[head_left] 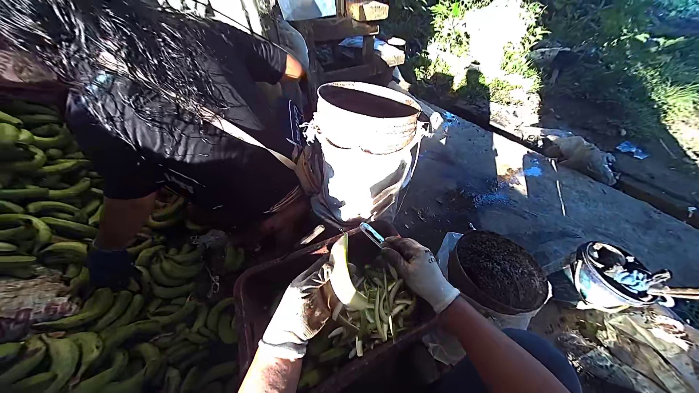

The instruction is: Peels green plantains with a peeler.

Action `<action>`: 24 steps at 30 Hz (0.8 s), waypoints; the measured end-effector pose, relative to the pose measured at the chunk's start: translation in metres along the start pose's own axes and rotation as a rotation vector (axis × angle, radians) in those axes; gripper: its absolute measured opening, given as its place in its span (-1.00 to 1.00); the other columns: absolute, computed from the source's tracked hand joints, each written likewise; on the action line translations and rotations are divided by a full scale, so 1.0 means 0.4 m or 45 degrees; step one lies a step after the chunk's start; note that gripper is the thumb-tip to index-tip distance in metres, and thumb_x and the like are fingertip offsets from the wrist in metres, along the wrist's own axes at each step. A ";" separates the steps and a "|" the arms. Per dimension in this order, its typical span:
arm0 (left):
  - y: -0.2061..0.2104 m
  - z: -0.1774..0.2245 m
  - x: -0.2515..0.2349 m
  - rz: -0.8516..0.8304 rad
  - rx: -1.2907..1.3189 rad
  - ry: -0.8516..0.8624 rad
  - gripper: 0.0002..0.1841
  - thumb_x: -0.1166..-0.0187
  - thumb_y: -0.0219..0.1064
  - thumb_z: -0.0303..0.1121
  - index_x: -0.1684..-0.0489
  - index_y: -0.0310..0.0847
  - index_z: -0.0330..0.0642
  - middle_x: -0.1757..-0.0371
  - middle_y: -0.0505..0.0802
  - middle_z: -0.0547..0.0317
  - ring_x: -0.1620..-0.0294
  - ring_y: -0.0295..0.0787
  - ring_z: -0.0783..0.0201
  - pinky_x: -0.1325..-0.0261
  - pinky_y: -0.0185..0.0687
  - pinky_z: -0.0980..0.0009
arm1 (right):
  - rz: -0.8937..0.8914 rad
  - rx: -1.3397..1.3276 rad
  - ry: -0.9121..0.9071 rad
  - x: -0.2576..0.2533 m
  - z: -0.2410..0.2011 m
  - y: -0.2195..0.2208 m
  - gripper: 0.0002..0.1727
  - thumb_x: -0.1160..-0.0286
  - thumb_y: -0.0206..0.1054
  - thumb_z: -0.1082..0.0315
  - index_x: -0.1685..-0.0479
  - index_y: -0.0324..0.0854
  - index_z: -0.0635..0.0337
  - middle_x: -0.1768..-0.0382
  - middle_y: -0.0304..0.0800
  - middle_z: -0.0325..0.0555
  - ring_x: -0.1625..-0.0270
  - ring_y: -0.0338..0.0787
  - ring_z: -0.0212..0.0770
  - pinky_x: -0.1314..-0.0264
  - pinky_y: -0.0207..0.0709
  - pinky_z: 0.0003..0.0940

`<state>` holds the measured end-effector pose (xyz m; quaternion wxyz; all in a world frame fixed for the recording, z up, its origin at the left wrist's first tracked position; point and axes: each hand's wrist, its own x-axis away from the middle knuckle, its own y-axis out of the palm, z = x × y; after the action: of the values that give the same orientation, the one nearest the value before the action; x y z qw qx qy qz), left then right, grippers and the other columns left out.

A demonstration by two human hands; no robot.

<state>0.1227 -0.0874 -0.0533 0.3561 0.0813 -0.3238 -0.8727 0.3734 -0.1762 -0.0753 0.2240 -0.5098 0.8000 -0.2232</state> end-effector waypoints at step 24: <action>0.017 -0.023 -0.008 0.111 -0.241 0.057 -0.52 -0.79 0.09 -0.34 -0.69 0.30 -0.19 -0.28 0.77 -0.12 -0.18 0.79 0.11 -0.24 0.77 0.17 | -0.019 -0.267 0.000 0.042 -0.058 0.005 -0.20 -0.32 0.56 -0.19 -0.52 0.61 0.09 -0.22 0.82 -0.16 -0.19 0.80 -0.34 -0.36 0.70 -0.25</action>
<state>0.1323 -0.0935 -0.0567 0.4072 0.0527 -0.2351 -0.8810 0.3522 -0.1879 -0.0603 0.1677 -0.5364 0.8152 -0.1397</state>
